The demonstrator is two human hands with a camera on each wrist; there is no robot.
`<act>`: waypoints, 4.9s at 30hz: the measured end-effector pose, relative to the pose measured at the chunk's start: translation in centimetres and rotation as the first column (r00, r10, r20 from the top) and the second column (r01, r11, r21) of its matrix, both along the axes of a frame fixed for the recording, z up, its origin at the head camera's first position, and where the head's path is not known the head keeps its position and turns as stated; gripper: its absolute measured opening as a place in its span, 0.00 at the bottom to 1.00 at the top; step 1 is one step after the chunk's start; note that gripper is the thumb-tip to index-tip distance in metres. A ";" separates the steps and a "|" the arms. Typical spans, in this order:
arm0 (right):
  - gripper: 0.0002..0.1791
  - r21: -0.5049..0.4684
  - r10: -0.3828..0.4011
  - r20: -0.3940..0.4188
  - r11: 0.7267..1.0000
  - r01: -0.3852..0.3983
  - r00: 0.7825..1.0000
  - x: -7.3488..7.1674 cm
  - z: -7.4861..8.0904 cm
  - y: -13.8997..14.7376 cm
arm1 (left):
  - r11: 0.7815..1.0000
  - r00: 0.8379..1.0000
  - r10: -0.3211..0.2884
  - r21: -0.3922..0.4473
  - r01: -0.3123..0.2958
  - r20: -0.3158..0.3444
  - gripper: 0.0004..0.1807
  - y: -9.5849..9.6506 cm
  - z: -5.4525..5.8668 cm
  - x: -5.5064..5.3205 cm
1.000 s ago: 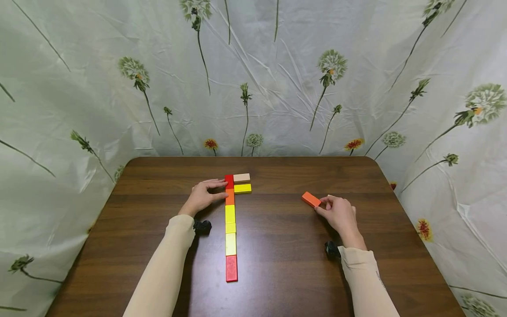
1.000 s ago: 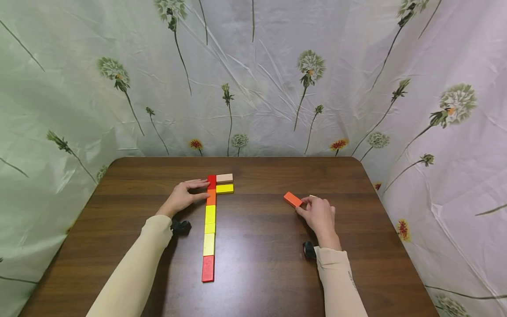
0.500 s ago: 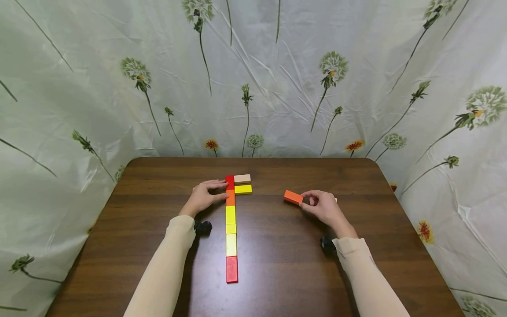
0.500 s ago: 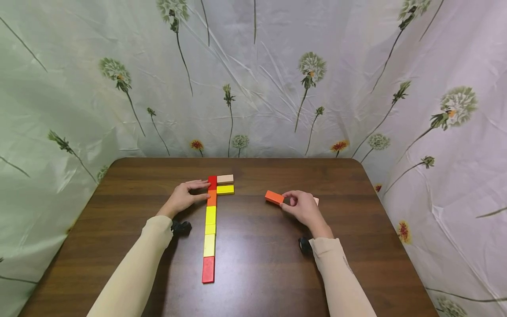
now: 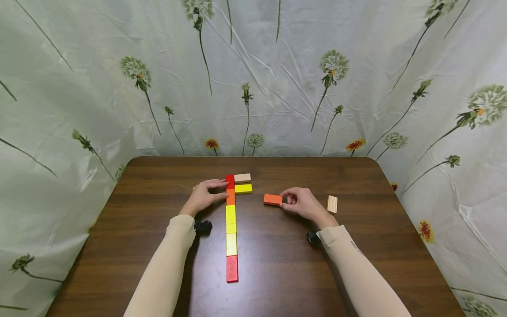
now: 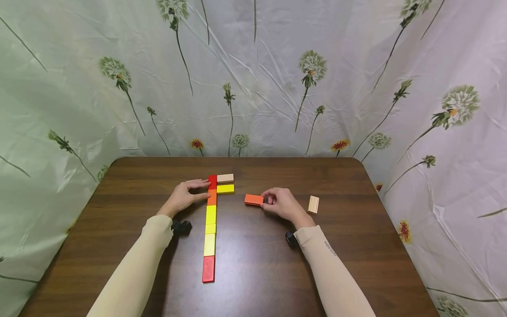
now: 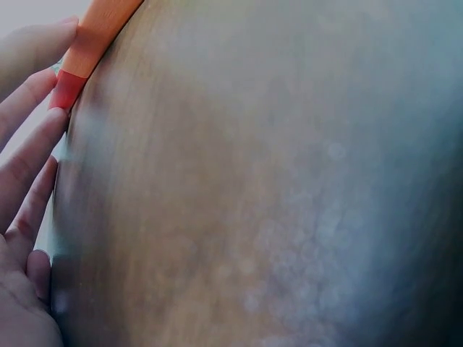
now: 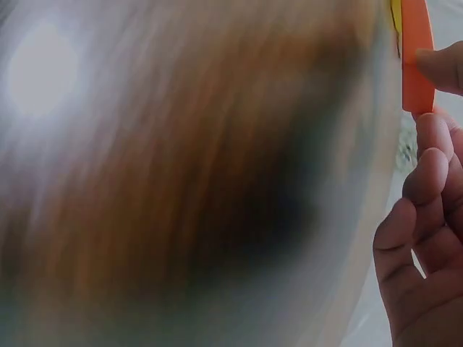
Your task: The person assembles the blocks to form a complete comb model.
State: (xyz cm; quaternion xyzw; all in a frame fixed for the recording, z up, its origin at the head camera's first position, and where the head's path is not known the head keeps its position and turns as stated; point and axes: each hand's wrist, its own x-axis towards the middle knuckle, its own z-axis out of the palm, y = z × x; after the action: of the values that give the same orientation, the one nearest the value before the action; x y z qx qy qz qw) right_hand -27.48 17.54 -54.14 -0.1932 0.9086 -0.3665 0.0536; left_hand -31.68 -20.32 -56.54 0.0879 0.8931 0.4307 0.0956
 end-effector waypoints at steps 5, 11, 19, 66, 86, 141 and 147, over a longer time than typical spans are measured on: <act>0.13 0.022 0.044 0.021 0.999 -0.045 0.999 -0.5 -0.2 -1.8 | 1.000 1.000 0.006 0.014 -0.006 0.007 0.31 0.0 -0.1 0.0; 0.13 0.033 0.074 0.046 0.997 -0.076 0.996 -0.9 -0.4 -3.6 | 1.000 1.000 0.005 0.014 -0.005 0.008 0.31 0.0 -0.1 0.0; 0.12 0.042 0.096 0.061 0.994 -0.099 0.993 -1.5 -0.6 -5.1 | 1.000 1.000 0.008 0.012 -0.008 0.015 0.31 0.0 -0.1 -0.1; 0.16 0.090 0.107 0.083 0.989 -0.115 0.991 -2.2 -0.2 -8.3 | 1.000 1.000 0.006 -0.011 -0.006 -0.009 0.31 0.0 -0.2 -0.2; 0.15 0.063 0.138 0.100 0.988 -0.144 0.985 -2.2 -0.3 -8.0 | 1.000 1.000 0.006 -0.002 -0.006 -0.013 0.31 0.0 -0.1 0.0; 0.21 0.088 -0.189 -0.119 0.976 0.200 0.975 -0.2 2.8 -1.7 | 1.000 1.000 0.010 -0.006 -0.010 0.028 0.33 -0.1 -0.1 0.0; 0.24 0.146 -0.286 -0.138 0.941 0.305 0.948 0.9 3.0 -0.2 | 1.000 1.000 0.011 -0.001 -0.011 0.014 0.32 -0.1 0.0 0.1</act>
State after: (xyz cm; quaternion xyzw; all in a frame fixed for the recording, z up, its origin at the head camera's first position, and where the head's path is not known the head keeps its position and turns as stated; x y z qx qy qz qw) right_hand -26.56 17.31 -51.11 -0.0700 0.9561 -0.2818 -0.0384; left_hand -31.60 -20.44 -56.55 0.0802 0.8930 0.4315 0.0994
